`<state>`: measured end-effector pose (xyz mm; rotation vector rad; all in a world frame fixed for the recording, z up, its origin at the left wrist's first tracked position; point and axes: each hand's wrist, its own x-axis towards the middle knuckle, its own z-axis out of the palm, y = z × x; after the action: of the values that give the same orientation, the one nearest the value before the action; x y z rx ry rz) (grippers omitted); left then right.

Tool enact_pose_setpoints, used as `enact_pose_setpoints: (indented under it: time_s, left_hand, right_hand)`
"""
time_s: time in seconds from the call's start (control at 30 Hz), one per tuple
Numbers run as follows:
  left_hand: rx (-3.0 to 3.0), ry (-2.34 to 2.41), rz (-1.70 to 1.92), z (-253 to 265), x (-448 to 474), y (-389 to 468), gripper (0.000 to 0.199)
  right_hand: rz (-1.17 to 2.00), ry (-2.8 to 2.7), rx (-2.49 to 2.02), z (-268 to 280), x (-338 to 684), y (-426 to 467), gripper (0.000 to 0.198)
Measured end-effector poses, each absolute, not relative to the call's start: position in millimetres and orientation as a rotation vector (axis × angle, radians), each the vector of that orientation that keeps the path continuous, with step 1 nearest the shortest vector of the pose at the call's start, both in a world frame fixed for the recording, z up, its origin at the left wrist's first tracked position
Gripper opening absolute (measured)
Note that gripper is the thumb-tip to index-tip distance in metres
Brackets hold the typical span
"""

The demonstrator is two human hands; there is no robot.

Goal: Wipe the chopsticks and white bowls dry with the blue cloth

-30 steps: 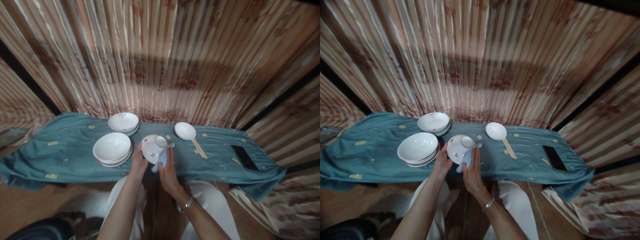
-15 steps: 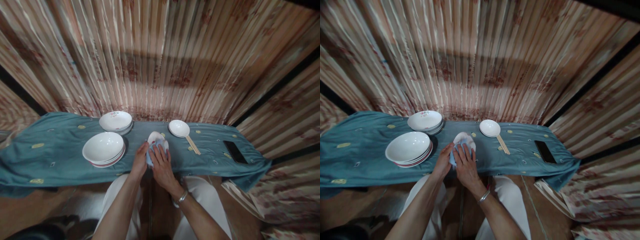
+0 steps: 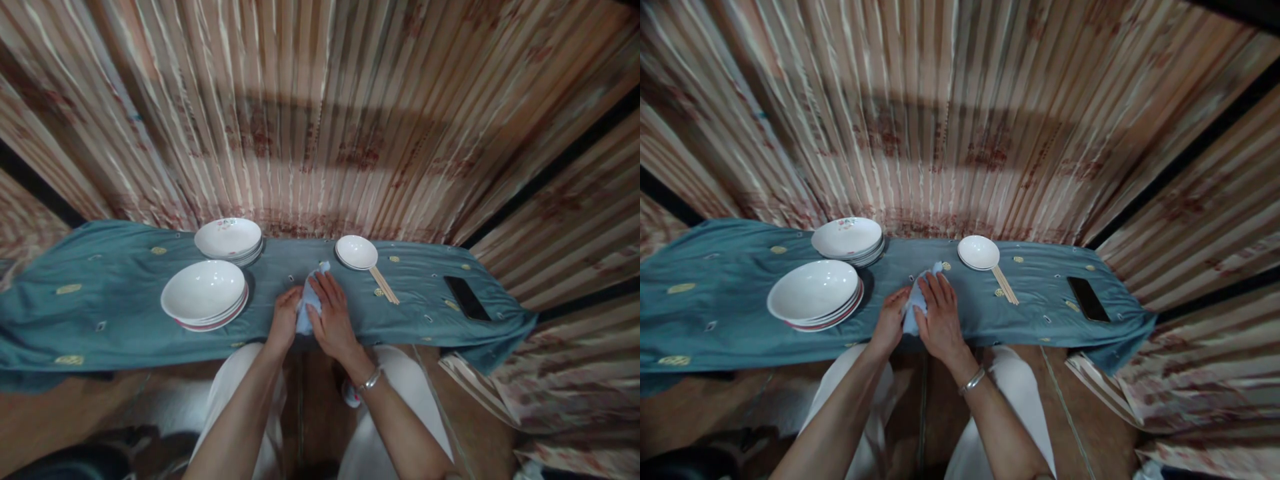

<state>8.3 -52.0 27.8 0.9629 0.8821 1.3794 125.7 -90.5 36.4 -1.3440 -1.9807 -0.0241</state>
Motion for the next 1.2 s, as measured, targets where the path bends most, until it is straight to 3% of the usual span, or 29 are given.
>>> enact_pose_setpoints:
  time_s: [0.33,0.8,1.03,1.2]
  left_hand:
    - [0.832,0.920,1.335,35.2,18.0,-57.5,0.032]
    - [0.525,0.845,1.347,45.1,11.7,-57.3,0.032]
    - [0.373,0.728,1.380,50.6,8.6,-53.1,0.025]
    - [0.255,0.727,1.398,51.6,8.3,-47.1,0.016]
  right_hand:
    - [0.406,-1.653,-1.326,35.2,139.6,-69.9,0.045]
    - [0.969,-1.017,-1.326,13.4,161.4,-48.6,0.042]
    - [0.870,-0.926,-1.356,5.1,150.9,-52.6,0.044]
    - [0.642,-1.181,-1.384,-6.6,143.3,-59.7,0.052]
